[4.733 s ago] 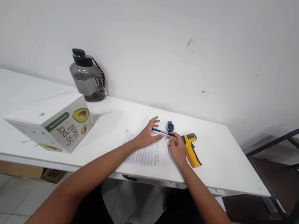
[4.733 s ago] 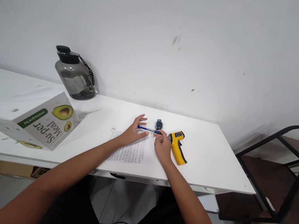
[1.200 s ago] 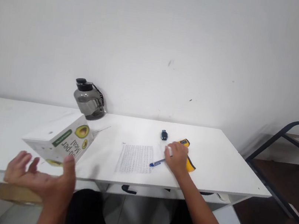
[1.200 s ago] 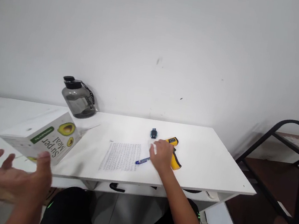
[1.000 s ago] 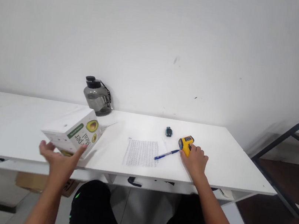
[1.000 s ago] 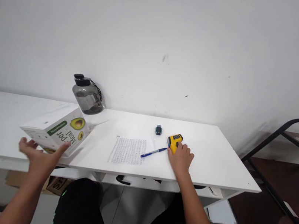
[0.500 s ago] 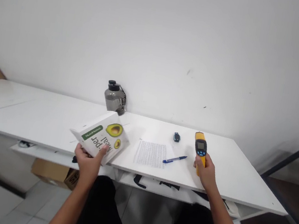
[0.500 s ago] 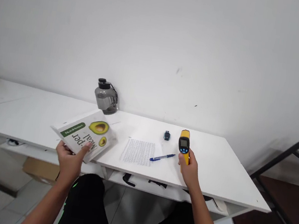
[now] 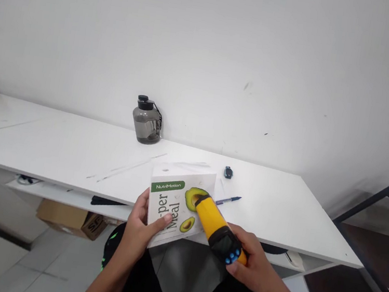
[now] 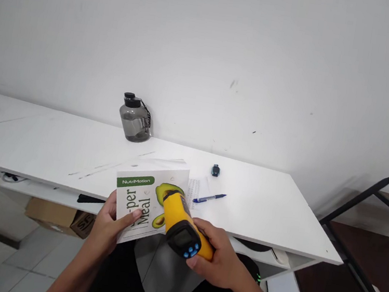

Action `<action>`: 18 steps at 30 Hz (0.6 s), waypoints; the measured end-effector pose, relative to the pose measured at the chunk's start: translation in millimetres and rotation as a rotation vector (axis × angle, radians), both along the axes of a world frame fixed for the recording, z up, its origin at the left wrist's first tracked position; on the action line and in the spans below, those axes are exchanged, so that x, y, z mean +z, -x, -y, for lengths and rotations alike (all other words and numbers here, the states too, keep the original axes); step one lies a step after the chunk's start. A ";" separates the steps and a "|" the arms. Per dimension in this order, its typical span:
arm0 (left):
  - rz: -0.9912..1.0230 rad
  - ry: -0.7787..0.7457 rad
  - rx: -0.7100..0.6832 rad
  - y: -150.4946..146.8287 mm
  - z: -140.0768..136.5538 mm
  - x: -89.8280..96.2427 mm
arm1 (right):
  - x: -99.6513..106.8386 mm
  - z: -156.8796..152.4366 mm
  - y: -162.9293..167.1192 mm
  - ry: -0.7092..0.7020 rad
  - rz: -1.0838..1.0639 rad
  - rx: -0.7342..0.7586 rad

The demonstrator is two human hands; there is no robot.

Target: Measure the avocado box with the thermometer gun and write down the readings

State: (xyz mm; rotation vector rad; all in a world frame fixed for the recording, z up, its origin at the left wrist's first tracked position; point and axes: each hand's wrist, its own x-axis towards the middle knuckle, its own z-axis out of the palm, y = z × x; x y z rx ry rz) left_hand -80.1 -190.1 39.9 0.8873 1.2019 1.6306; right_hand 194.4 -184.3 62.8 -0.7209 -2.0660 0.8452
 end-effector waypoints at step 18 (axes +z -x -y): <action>-0.161 0.001 0.110 3.8 13.8 -4.4 | 2.7 -5.9 12.0 -0.043 0.081 0.060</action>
